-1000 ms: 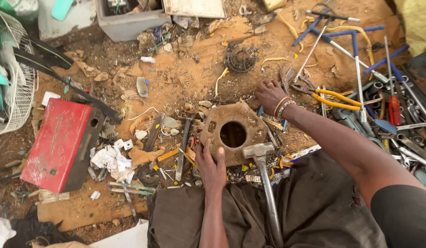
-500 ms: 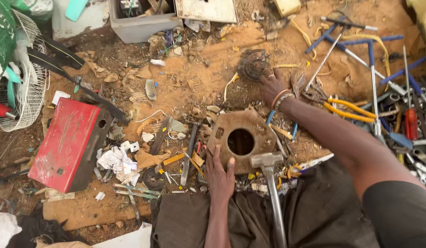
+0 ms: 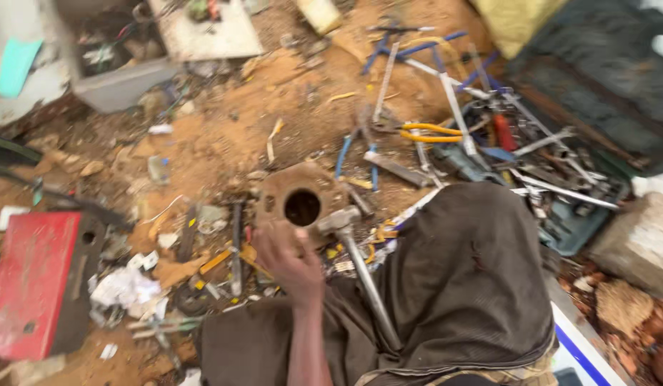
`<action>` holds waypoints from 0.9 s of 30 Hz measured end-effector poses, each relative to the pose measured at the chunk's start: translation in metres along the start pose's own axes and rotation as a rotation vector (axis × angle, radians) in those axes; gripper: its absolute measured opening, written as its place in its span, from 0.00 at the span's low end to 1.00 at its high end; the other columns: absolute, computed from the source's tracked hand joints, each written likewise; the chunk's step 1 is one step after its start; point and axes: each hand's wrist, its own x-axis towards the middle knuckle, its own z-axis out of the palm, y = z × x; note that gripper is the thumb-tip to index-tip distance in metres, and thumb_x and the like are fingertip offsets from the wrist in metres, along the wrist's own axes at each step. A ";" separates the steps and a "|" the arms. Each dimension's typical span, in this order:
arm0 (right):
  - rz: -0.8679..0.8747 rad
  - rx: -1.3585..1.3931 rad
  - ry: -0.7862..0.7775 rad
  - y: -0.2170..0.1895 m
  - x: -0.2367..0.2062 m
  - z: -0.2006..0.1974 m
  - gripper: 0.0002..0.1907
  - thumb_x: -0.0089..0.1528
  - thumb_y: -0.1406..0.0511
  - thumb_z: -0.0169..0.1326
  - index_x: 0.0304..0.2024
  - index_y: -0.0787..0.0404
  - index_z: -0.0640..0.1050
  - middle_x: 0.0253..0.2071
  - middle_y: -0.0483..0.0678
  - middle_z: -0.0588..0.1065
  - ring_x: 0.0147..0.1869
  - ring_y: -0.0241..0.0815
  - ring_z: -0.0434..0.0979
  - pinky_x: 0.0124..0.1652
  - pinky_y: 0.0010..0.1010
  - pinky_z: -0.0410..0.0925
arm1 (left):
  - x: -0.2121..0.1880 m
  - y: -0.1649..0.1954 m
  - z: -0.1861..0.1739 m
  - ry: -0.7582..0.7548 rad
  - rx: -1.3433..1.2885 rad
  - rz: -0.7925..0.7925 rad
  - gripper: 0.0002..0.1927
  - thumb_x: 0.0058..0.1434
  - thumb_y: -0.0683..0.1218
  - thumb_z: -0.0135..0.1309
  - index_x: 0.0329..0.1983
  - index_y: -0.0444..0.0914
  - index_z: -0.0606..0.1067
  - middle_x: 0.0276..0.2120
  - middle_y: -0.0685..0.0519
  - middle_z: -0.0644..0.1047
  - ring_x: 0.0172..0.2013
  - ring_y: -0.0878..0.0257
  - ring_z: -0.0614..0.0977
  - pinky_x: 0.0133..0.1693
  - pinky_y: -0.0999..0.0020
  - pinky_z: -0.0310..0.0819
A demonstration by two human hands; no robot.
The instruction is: The person uses a screwdriver to pry and adjust parts of a small cylindrical electrical component, then places it in a yellow bag. They then open a red circular plastic cover and use the screwdriver to manipulate internal wiring and components.
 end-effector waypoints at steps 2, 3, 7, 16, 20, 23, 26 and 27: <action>0.163 -0.014 0.026 -0.003 -0.052 -0.008 0.17 0.60 0.69 0.56 0.53 0.62 0.76 0.45 0.52 0.75 0.48 0.50 0.79 0.47 0.37 0.74 | -0.019 0.064 0.019 -0.407 -0.536 -0.372 0.22 0.67 0.42 0.44 0.63 0.43 0.73 0.41 0.50 0.79 0.40 0.51 0.80 0.46 0.54 0.77; 0.235 -0.019 0.039 0.000 -0.073 -0.012 0.16 0.61 0.69 0.57 0.52 0.62 0.76 0.45 0.52 0.75 0.48 0.50 0.79 0.47 0.36 0.74 | -0.030 0.095 0.040 -0.441 -0.518 -0.112 0.13 0.67 0.44 0.49 0.52 0.39 0.77 0.41 0.46 0.80 0.42 0.49 0.81 0.47 0.54 0.77; 0.440 -0.003 0.085 0.009 -0.171 -0.056 0.11 0.65 0.68 0.58 0.50 0.62 0.77 0.47 0.52 0.77 0.50 0.47 0.80 0.49 0.33 0.74 | -0.064 0.140 0.142 -1.282 0.155 -0.116 0.33 0.77 0.66 0.33 0.56 0.37 0.77 0.54 0.39 0.79 0.57 0.43 0.78 0.59 0.50 0.70; 0.603 0.059 0.139 -0.012 -0.218 -0.040 0.05 0.72 0.66 0.62 0.45 0.62 0.81 0.49 0.52 0.80 0.50 0.42 0.82 0.50 0.26 0.75 | -0.110 0.073 0.219 -1.717 -0.667 -0.839 0.42 0.66 0.73 0.26 0.75 0.46 0.58 0.71 0.50 0.62 0.68 0.54 0.65 0.66 0.55 0.62; 0.642 0.153 0.137 0.015 -0.161 -0.020 0.07 0.75 0.64 0.63 0.47 0.62 0.82 0.49 0.51 0.82 0.48 0.39 0.83 0.48 0.23 0.75 | -0.092 0.101 0.180 -1.080 -1.012 -0.842 0.35 0.66 0.64 0.49 0.66 0.35 0.70 0.62 0.43 0.74 0.61 0.50 0.75 0.62 0.53 0.67; 0.674 0.158 0.166 0.039 -0.109 0.012 0.08 0.74 0.64 0.62 0.46 0.63 0.82 0.45 0.52 0.80 0.45 0.41 0.80 0.45 0.26 0.73 | -0.054 0.107 0.137 -0.435 -1.313 -0.654 0.28 0.60 0.54 0.59 0.62 0.42 0.70 0.58 0.55 0.76 0.58 0.59 0.76 0.50 0.53 0.73; 0.726 0.491 0.149 0.061 -0.036 0.062 0.06 0.74 0.65 0.59 0.48 0.61 0.82 0.45 0.51 0.80 0.46 0.42 0.81 0.46 0.29 0.75 | 0.007 0.057 0.093 -0.224 -0.512 0.129 0.04 0.71 0.43 0.58 0.40 0.44 0.82 0.46 0.52 0.84 0.56 0.57 0.82 0.62 0.56 0.72; 0.641 0.484 0.140 0.070 -0.007 0.080 0.08 0.71 0.64 0.61 0.48 0.63 0.82 0.44 0.54 0.80 0.48 0.44 0.81 0.47 0.33 0.74 | 0.028 0.034 0.088 -0.175 -0.426 -0.253 0.14 0.65 0.56 0.55 0.42 0.41 0.78 0.45 0.53 0.80 0.43 0.57 0.86 0.44 0.57 0.84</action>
